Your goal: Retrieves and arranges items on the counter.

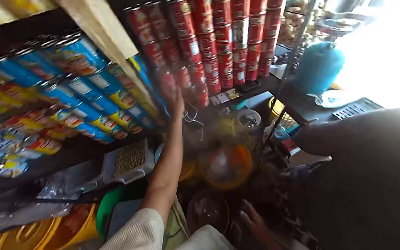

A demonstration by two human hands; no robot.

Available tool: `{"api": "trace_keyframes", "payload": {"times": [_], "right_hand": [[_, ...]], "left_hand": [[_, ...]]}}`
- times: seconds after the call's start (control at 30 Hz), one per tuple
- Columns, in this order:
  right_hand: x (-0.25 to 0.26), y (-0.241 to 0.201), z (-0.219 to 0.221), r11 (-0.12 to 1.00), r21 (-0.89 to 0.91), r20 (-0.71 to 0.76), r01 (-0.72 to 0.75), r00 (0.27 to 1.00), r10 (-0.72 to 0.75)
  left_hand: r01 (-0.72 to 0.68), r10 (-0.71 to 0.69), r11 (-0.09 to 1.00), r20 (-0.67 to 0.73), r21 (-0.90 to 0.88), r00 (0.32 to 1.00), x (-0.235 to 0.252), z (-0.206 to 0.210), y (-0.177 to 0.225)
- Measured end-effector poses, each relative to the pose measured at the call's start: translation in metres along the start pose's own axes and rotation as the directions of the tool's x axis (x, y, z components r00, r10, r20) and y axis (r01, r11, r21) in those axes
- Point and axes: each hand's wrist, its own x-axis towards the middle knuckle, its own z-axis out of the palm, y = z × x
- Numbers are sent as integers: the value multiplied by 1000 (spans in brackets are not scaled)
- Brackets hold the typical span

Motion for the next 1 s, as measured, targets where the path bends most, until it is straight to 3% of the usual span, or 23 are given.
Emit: {"api": "trace_keyframes", "payload": {"times": [0.13,0.33,0.53,0.67,0.87,1.0], "right_hand": [[16,21,-2,999,-18,53,49,997,-48],[37,11,-15,1000,-18,16,-6,1000,6],[50,19,-17,996,-81,76,-41,996,47],[54,16,-16,992,-116,91,-52,994,62],[58,15,-23,996,-91,99,-16,995,25],[52,11,-28,993,-113,105,-27,994,39]], "left_hand": [[-32,34,999,-66,35,997,16,11,-28],[108,-107,994,23,-16,994,34,18,-53],[154,-154,983,8,-99,988,36,15,-38],[142,-142,990,-27,-5,989,34,11,-33],[73,-66,996,-149,45,987,34,12,-22],[-169,175,985,-198,48,965,42,4,3]]}}
